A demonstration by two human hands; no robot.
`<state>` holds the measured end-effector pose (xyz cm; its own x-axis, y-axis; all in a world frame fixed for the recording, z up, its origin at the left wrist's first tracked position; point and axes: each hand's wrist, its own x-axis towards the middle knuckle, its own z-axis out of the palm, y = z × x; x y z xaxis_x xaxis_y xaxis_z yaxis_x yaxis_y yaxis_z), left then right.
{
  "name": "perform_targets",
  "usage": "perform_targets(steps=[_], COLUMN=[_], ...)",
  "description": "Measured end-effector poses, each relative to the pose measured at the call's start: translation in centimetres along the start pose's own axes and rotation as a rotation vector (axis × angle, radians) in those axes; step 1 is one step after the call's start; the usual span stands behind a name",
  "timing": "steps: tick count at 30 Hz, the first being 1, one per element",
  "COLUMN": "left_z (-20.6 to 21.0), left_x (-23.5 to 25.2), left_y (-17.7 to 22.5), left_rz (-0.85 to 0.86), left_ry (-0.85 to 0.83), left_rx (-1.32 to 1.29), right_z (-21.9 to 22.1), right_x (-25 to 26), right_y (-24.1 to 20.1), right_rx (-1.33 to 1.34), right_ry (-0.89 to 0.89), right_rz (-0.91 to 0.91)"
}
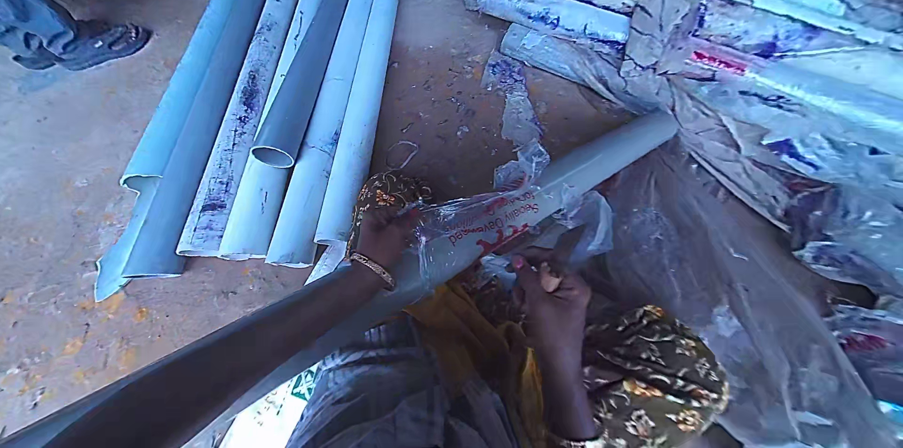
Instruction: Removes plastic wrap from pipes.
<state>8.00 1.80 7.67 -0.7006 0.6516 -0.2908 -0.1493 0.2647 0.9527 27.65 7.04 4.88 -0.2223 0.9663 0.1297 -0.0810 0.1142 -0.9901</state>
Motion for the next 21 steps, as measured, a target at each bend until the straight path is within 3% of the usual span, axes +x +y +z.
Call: perform_targets(steps=[3, 7, 9, 11, 14, 17, 21], left_z=[2.6, 2.6, 2.0, 2.2, 6.6, 13.2, 18.5], left_x=[-1.5, -0.9, 0.9, 2.9, 3.7, 3.1, 5.3], left_y=[-0.8, -2.1, -0.8, 1.0, 3.7, 5.1, 4.1], left_rz=[-0.128, -0.267, -0.083, 0.215, 0.501, 0.433, 0.307], left_ry=[-0.081, -0.245, -0.397, -0.488, -0.516, -0.686, -0.844], left_rx=[0.115, 0.251, 0.411, 0.646, 0.890, 1.209, 1.431], right_z=[-1.2, -3.6, -5.0, -5.7, -6.2, -6.8, -7.3], right_x=[0.0, 0.2, 0.1, 0.1, 0.4, 0.3, -0.6], right_y=[1.5, 3.5, 4.1, 4.4, 4.1, 3.3, 2.2], right_rx=[0.055, 0.024, -0.024, -0.047, 0.009, -0.017, -0.173], right_ry=[0.125, 0.261, 0.268, 0.288, 0.416, 0.575, 0.584], right_rz=[0.120, 0.302, 0.366, 0.380, 0.368, 0.310, 0.316])
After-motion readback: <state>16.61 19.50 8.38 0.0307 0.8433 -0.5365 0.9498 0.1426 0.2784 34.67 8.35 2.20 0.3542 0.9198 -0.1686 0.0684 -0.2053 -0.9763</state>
